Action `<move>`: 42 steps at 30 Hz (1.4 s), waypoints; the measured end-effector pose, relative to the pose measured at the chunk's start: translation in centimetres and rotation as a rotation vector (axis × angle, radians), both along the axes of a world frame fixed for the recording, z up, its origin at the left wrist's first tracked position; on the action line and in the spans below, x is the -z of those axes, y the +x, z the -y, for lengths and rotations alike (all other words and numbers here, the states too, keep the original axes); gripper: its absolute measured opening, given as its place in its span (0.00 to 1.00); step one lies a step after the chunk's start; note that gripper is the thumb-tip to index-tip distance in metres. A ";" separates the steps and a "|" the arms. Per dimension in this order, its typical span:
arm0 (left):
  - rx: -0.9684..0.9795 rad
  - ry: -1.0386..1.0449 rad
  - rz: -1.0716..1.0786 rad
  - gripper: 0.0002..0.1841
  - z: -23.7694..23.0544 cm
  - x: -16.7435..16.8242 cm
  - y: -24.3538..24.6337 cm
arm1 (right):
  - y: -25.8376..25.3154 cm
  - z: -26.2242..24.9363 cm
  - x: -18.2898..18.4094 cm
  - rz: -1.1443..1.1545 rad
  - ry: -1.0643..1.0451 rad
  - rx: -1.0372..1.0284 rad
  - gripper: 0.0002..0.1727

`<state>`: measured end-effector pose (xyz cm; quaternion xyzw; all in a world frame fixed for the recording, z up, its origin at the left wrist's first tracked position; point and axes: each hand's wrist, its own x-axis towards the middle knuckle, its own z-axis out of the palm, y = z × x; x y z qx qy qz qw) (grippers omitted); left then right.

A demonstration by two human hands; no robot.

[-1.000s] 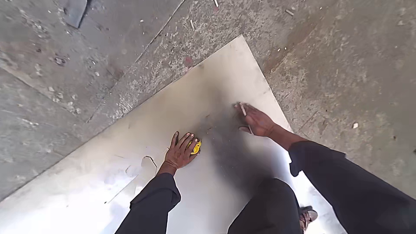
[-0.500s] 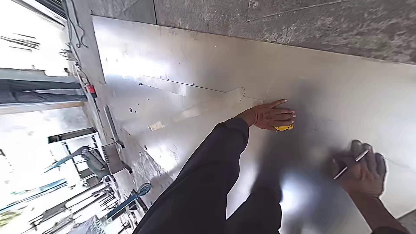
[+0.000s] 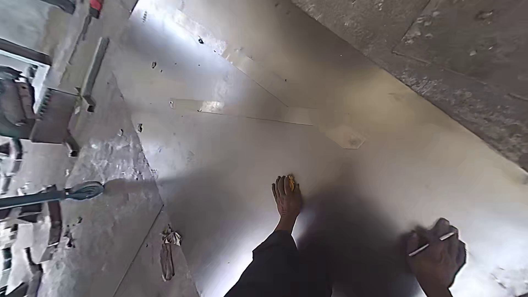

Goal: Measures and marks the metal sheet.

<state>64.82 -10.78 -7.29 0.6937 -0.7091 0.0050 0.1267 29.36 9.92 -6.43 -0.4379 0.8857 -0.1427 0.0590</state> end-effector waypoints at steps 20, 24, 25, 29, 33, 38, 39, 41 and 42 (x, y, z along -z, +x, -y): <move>0.031 0.014 -0.051 0.27 -0.7 -1.1 1.1 | 13.3 41.8 -7.4 0.143 0.337 -0.649 0.30; 0.039 0.038 -0.083 0.27 -0.5 -1.5 1.0 | 13.1 41.0 -8.0 0.098 0.480 -0.668 0.34; 0.033 0.040 -0.085 0.27 -0.6 -1.4 1.0 | 13.0 40.9 -7.8 0.092 0.491 -0.668 0.37; 0.037 0.026 -0.068 0.28 -0.6 -1.3 1.6 | 13.8 40.2 -9.0 0.272 0.640 -0.682 0.27; 0.030 -0.008 -0.052 0.29 -0.7 -1.0 1.5 | 13.7 39.9 -12.2 0.447 0.721 -0.726 0.22; 0.033 -0.021 -0.046 0.30 -1.3 -0.7 1.5 | 6.8 35.4 -16.6 0.708 0.306 -0.754 0.28; 0.032 -0.025 -0.043 0.29 -1.0 -0.6 1.4 | 4.6 33.9 -17.5 0.766 0.217 -0.688 0.27; 0.030 -0.027 -0.030 0.29 -1.1 -0.6 1.5 | 0.1 30.0 -19.6 0.876 0.129 -0.481 0.18; 0.027 -0.025 -0.022 0.29 -1.1 -0.6 1.5 | -2.3 27.7 -20.2 0.927 0.105 -0.363 0.15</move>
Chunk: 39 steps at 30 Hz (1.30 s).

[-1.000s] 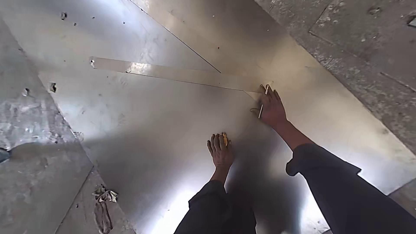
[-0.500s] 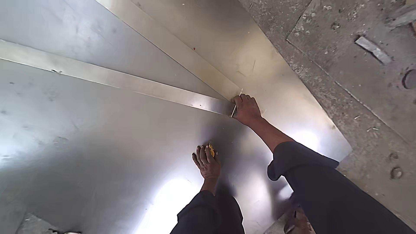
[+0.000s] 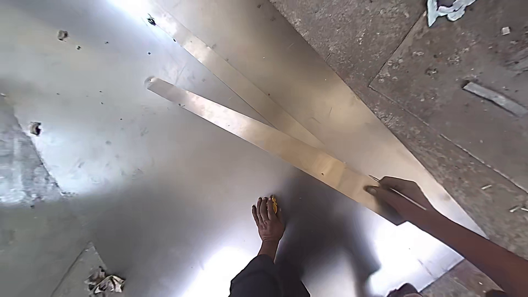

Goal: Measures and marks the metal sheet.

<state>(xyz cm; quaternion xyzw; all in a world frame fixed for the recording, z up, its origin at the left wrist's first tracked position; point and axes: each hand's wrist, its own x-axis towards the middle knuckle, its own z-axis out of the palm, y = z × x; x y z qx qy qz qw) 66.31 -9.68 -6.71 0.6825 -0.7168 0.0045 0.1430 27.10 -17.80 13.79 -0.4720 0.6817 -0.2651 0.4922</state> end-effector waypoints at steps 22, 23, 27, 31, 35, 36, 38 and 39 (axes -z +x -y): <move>0.415 0.638 0.177 0.38 10.8 -10.0 -20.8 | -15.8 -27.9 7.6 0.272 0.151 0.482 0.11; 0.461 0.658 0.190 0.36 12.0 -9.4 -22.9 | -16.0 -29.3 7.6 0.214 0.179 0.469 0.09; 0.399 0.708 0.240 0.32 14.0 -7.0 -24.5 | -16.1 -34.6 7.7 -0.141 0.161 0.294 0.22; 0.372 0.642 0.252 0.35 12.9 -7.1 -20.5 | -16.5 -37.6 9.7 -0.389 -0.124 0.117 0.36; 0.238 0.658 0.253 0.32 10.8 -8.3 -17.3 | -17.0 -37.5 12.0 -0.614 -0.267 0.039 0.53; 0.208 0.657 0.249 0.32 10.5 -8.6 -16.8 | -16.8 -37.2 12.4 -0.634 -0.267 0.025 0.55; 0.166 0.657 0.189 0.34 10.8 -8.9 -16.8 | -16.6 -37.2 13.0 -0.666 -0.248 0.009 0.59; 0.148 0.652 0.132 0.36 11.3 -8.9 -17.2 | -16.6 -37.3 13.2 -0.688 -0.248 -0.003 0.60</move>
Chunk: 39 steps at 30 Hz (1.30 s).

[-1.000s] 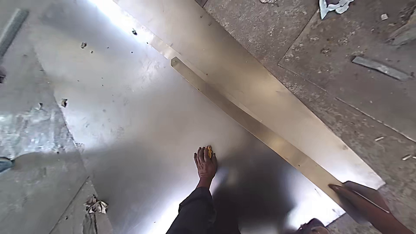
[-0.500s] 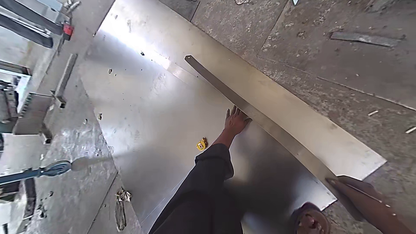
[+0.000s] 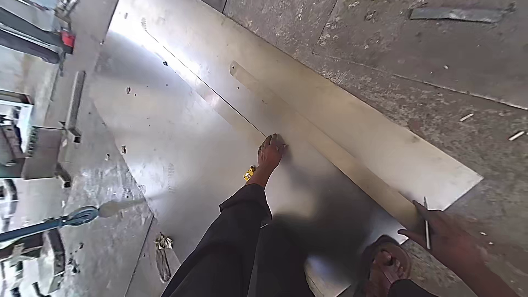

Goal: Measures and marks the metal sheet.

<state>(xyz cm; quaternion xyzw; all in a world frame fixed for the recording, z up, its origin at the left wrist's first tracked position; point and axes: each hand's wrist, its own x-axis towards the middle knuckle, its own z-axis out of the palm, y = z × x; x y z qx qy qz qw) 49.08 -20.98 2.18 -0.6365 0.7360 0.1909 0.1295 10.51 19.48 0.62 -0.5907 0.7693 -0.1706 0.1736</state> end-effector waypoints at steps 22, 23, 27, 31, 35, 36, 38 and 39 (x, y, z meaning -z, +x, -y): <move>-0.115 0.096 -0.178 0.76 5.6 3.9 -6.7 | 1.3 -6.5 2.9 -0.057 0.000 0.048 0.22; -0.116 0.092 -0.184 0.77 5.6 3.9 -6.6 | 1.4 -6.6 3.0 -0.051 -0.009 0.038 0.21; -0.104 0.085 -0.181 0.76 5.4 4.4 -6.5 | 1.2 -7.4 3.2 -0.024 -0.020 0.007 0.19; -0.111 0.062 -0.195 0.75 5.6 5.1 -6.1 | -0.4 -7.1 3.6 -0.040 0.003 0.027 0.20; -0.092 0.064 -0.235 0.75 6.4 6.3 -5.2 | -1.5 -7.0 4.1 -0.055 -0.022 0.032 0.22; -0.095 0.061 -0.240 0.75 6.6 6.6 -5.0 | -1.7 -6.9 4.1 -0.054 -0.031 0.035 0.22; -0.104 0.053 -0.219 0.75 6.8 7.1 -4.6 | -1.8 -6.9 4.1 -0.048 -0.034 0.065 0.23; -0.113 0.047 -0.206 0.74 6.7 7.1 -4.6 | -1.9 -6.8 4.1 -0.047 -0.030 0.078 0.24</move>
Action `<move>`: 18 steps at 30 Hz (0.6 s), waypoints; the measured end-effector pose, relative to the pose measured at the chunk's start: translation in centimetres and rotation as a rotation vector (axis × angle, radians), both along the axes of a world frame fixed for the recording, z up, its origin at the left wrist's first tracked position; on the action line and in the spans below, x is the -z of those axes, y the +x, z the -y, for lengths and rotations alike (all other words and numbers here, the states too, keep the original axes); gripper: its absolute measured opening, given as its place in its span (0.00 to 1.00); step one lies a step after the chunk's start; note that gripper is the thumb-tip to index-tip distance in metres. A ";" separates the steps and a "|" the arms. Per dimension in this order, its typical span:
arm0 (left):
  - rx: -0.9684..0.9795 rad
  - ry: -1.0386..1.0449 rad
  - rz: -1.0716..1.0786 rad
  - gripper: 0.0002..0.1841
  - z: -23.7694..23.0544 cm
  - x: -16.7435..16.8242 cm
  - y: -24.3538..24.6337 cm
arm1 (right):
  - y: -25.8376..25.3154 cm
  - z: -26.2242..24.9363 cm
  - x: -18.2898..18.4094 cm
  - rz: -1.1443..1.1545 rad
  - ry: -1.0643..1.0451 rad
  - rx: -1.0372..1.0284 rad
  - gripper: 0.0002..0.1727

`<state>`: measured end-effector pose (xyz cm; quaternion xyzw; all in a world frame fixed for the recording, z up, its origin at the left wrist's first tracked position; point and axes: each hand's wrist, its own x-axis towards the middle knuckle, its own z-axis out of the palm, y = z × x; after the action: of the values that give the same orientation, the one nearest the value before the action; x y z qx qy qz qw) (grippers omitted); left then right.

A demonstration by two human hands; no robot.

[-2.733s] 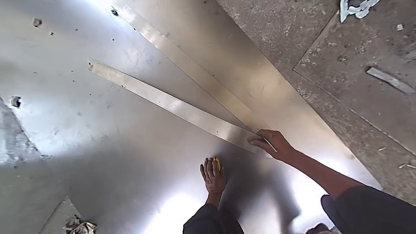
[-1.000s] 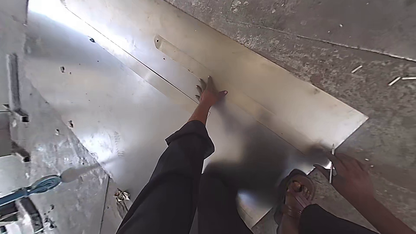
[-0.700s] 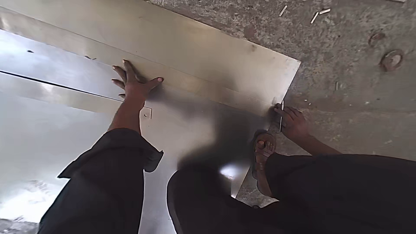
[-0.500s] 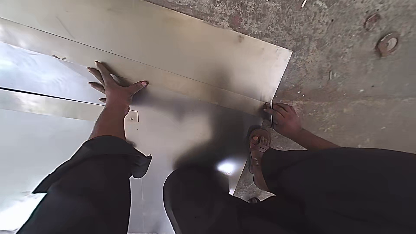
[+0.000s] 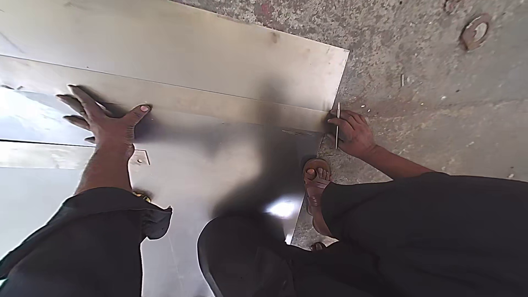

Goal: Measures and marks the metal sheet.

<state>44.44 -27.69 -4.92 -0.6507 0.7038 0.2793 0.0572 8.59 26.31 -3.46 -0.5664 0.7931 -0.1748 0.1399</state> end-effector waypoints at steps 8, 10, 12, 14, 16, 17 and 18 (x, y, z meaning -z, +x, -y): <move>-0.029 -0.006 0.023 0.75 0.8 1.4 1.2 | 0.4 -0.3 0.3 0.018 -0.012 0.041 0.24; -0.046 -0.005 0.015 0.75 1.1 2.0 1.5 | 0.1 -0.3 0.3 0.019 -0.012 0.038 0.24; -0.042 -0.002 0.003 0.75 1.6 2.6 2.2 | -0.1 -0.1 0.2 0.015 -0.014 0.037 0.24; -0.004 -0.019 -0.014 0.74 1.9 3.2 3.1 | -0.1 -0.2 0.2 0.009 -0.014 0.041 0.24; 0.078 -0.047 -0.024 0.68 0.4 1.6 2.1 | -0.1 -0.2 0.3 0.009 -0.010 0.046 0.24; 0.089 -0.020 0.043 0.63 -1.6 -1.1 -0.3 | -0.1 -0.1 0.3 0.013 -0.010 0.048 0.24; -0.103 0.056 0.254 0.60 -4.1 -4.2 -5.6 | -0.2 0.0 0.2 0.014 -0.016 0.048 0.24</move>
<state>38.88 -23.57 -0.75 -0.7142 0.6485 0.2166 0.1497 8.44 26.31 -3.62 -0.5472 0.8040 -0.1884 0.1368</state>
